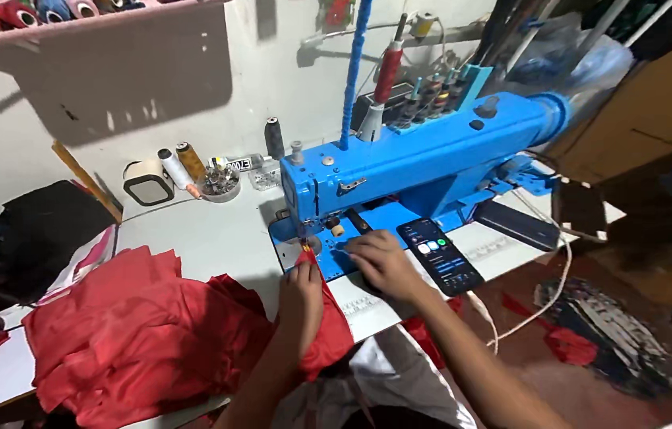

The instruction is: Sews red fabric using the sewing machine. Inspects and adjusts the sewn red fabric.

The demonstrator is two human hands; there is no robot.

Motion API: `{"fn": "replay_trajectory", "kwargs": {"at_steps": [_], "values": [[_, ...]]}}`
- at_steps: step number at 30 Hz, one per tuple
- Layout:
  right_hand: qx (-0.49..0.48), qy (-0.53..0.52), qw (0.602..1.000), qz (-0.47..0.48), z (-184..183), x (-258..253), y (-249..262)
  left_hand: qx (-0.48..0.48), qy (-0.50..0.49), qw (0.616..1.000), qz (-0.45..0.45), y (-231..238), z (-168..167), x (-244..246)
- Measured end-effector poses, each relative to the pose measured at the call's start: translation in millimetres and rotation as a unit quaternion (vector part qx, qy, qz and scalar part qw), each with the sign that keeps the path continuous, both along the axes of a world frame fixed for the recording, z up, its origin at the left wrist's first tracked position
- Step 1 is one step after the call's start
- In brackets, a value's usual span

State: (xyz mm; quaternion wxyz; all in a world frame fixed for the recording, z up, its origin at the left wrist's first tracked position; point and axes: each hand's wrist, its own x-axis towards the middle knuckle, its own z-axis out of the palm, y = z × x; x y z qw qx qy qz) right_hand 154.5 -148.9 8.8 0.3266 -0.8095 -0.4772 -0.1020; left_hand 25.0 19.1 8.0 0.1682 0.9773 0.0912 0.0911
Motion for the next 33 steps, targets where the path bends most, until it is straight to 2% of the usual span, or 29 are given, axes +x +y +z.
{"fn": "replay_trajectory", "kwargs": {"at_steps": [3, 7, 17, 33], "values": [[-0.058, 0.022, 0.997, 0.042, -5.7, 0.0, 38.4, 0.013, -0.071, 0.997, -0.021, 5.8, -21.9, -8.4], [-0.108, 0.037, 0.993, 0.036, -13.1, 2.7, 57.2, -0.002, -0.073, 0.993, -0.087, 28.8, -27.6, -13.5], [-0.111, -0.025, 0.993, 0.043, -19.0, 0.6, 56.0, 0.011, -0.052, 0.994, -0.099, 41.1, -25.6, -8.7], [-0.138, -0.010, 0.990, 0.031, -16.2, 0.1, 57.5, 0.023, -0.070, 0.993, -0.092, 42.3, -25.7, -4.2]]}}
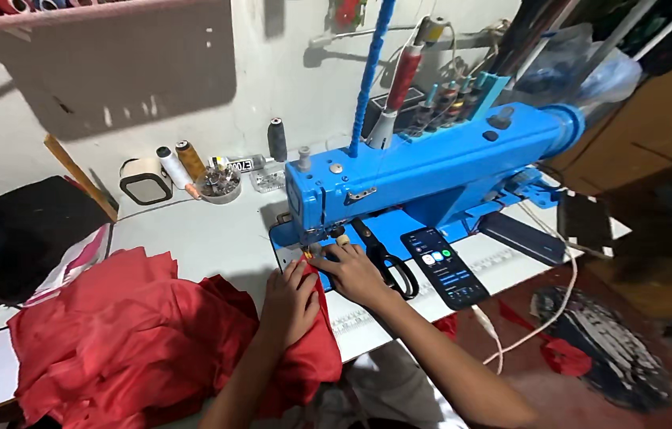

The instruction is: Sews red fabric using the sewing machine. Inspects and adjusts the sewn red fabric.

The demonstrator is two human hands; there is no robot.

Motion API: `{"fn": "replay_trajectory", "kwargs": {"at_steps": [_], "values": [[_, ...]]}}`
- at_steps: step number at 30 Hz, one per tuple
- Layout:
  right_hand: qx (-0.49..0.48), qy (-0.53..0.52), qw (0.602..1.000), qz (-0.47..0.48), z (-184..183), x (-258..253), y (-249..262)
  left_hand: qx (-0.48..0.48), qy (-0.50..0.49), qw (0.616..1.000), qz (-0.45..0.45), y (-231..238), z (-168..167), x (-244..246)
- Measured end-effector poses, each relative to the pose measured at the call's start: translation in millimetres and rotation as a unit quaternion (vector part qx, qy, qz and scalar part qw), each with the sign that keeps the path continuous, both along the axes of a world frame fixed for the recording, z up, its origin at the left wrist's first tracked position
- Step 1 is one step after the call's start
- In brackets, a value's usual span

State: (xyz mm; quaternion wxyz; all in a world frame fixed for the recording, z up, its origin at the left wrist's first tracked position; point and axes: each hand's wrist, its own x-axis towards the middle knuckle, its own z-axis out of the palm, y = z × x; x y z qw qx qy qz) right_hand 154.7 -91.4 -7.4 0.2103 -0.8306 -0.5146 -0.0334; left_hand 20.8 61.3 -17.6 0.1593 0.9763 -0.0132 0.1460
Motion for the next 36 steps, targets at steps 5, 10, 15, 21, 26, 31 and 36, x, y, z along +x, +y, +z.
{"fn": "replay_trajectory", "kwargs": {"at_steps": [5, 10, 15, 21, 26, 31, 36], "values": [[0.034, -0.010, 0.999, 0.004, -3.9, 1.2, -1.4, 0.008, -0.033, 0.999, 0.004, 1.0, -4.2, 5.7], [0.025, -0.019, 0.999, -0.007, -3.7, 1.7, -0.3, 0.006, -0.053, 0.999, 0.008, 2.6, -5.3, 11.0], [0.057, -0.042, 0.997, 0.003, -7.9, 2.4, -1.2, -0.004, -0.034, 0.999, 0.009, 4.9, -2.1, 14.0], [0.039, -0.023, 0.999, -0.013, -6.4, 1.0, -0.1, 0.016, -0.053, 0.998, 0.009, 9.0, -3.0, 17.8], [0.066, 0.013, 0.998, -0.006, -2.9, 1.1, -1.8, 0.052, -0.067, 0.996, 0.006, 11.3, -2.0, 21.1], [0.081, 0.109, 0.990, -0.040, 19.0, -44.5, -27.5, 0.041, 0.040, 0.998, 0.023, -0.3, 18.6, 10.3], [0.010, 0.190, 0.973, -0.129, 18.3, -93.3, -32.3, -0.010, 0.116, 0.993, 0.022, -20.2, 34.0, -14.8]]}}
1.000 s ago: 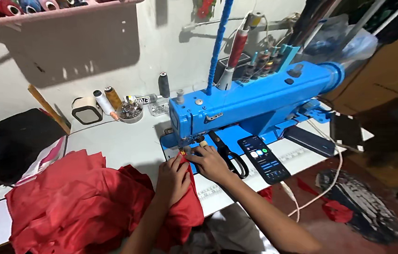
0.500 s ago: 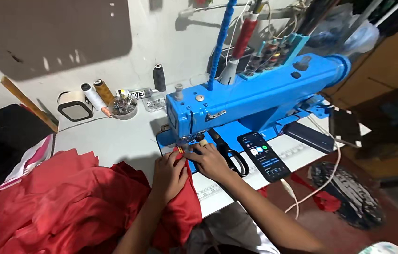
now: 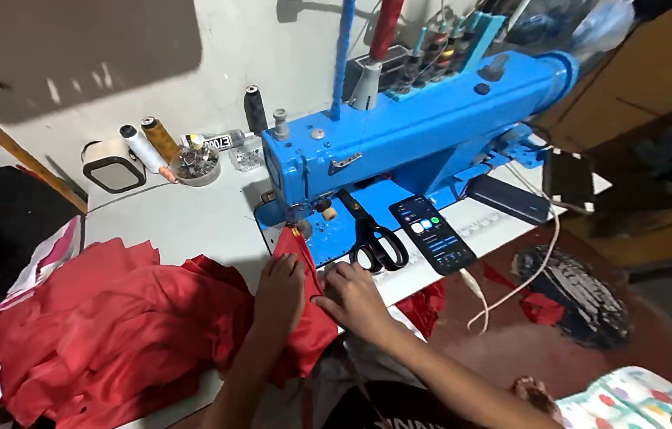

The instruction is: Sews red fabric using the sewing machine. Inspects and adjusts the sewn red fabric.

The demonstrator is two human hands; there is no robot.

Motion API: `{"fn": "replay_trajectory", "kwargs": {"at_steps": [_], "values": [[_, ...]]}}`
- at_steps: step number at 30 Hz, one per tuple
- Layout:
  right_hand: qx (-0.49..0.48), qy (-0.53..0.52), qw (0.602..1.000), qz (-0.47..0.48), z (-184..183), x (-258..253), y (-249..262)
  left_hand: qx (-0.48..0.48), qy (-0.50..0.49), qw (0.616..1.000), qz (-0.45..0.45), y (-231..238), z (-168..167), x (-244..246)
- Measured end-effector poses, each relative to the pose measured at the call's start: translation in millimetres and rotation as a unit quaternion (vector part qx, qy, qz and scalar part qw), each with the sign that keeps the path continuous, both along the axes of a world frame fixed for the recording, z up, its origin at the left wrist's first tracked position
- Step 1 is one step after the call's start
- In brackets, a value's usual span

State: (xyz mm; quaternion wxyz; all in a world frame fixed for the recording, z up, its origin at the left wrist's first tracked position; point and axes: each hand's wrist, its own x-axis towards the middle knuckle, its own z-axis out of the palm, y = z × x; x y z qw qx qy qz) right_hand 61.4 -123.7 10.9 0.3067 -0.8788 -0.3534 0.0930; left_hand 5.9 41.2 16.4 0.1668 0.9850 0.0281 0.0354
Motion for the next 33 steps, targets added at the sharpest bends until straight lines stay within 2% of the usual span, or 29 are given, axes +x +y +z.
{"fn": "replay_trajectory", "kwargs": {"at_steps": [3, 6, 7, 11, 14, 20, 24, 29, 33], "values": [[0.049, 0.060, 0.997, -0.022, 0.3, -8.2, 3.1, -0.054, -0.029, 0.998, 0.004, -3.8, -16.2, -16.1], [0.042, 0.101, 0.993, -0.031, 5.8, -10.3, -2.5, -0.051, -0.119, 0.992, 0.014, -10.6, -38.6, -26.8], [0.039, 0.074, 0.996, -0.032, 3.0, -14.4, -4.1, -0.049, -0.135, 0.989, 0.017, -12.7, -41.8, -28.1], [0.077, -0.151, 0.985, -0.032, -20.5, -30.3, -4.4, -0.056, -0.145, 0.988, 0.024, -14.5, -40.8, -27.9], [0.072, -0.207, 0.975, -0.031, -23.9, -31.9, -4.7, -0.080, -0.155, 0.984, 0.022, -12.1, -39.5, -26.9], [0.030, -0.220, 0.974, -0.036, -26.7, -37.2, -8.7, -0.063, -0.153, 0.985, 0.037, -6.5, -29.3, -15.8], [0.033, -0.199, 0.979, -0.025, -24.9, -40.1, -10.8, -0.052, -0.097, 0.992, 0.055, -8.3, -19.5, -7.3], [0.043, -0.212, 0.976, -0.015, -27.3, -38.9, -13.1, -0.049, -0.102, 0.991, 0.065, -8.5, -19.3, -6.1], [0.059, -0.189, 0.980, 0.012, -15.5, -23.0, -13.1, -0.054, -0.098, 0.991, 0.070, -8.5, -18.7, -6.7]]}}
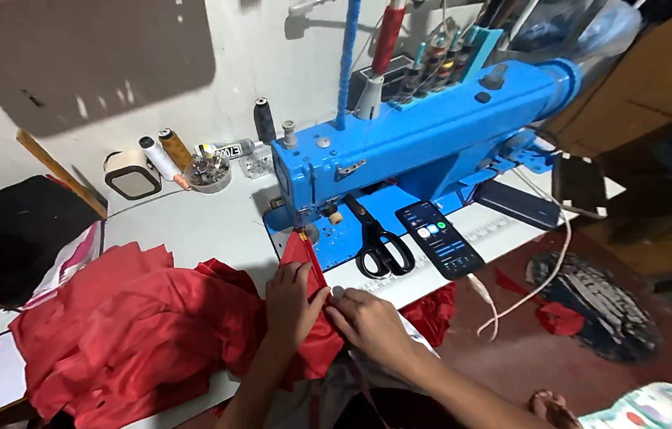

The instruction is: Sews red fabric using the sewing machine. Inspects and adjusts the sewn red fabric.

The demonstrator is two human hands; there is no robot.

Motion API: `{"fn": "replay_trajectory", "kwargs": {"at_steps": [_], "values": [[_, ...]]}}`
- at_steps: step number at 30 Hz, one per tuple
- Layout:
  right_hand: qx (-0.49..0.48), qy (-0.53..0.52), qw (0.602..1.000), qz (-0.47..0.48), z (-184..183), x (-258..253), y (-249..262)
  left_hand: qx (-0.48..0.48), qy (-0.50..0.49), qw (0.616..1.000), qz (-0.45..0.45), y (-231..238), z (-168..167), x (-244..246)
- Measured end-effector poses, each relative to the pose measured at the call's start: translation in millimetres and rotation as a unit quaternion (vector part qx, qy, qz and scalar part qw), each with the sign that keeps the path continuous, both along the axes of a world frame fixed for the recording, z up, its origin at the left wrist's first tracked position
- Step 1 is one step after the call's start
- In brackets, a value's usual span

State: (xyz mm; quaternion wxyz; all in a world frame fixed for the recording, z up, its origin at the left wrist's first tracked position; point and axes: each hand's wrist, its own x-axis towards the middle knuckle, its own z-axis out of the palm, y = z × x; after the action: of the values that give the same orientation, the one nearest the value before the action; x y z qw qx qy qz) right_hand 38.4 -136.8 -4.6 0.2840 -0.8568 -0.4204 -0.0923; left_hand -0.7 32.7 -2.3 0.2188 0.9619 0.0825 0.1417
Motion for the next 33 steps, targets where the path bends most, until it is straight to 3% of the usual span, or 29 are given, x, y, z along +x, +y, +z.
{"fn": "replay_trajectory", "kwargs": {"at_steps": [5, 10, 14, 33], "values": [[-0.014, -0.023, 0.996, 0.088, 16.0, 58.7, 18.9, 0.033, -0.046, 0.998, -0.012, 2.0, -13.5, 1.2], [-0.047, -0.008, 0.982, 0.182, -4.2, 93.2, 26.0, 0.008, -0.046, 0.999, -0.018, 6.7, -18.0, 0.5], [-0.036, -0.018, 0.984, 0.176, -15.1, 95.4, 20.3, -0.020, -0.022, 0.999, -0.028, 12.6, -20.0, -2.7], [-0.047, -0.036, 0.986, 0.156, -15.1, 93.3, 25.7, 0.029, -0.001, 0.999, -0.042, 18.7, -23.4, 5.9]]}}
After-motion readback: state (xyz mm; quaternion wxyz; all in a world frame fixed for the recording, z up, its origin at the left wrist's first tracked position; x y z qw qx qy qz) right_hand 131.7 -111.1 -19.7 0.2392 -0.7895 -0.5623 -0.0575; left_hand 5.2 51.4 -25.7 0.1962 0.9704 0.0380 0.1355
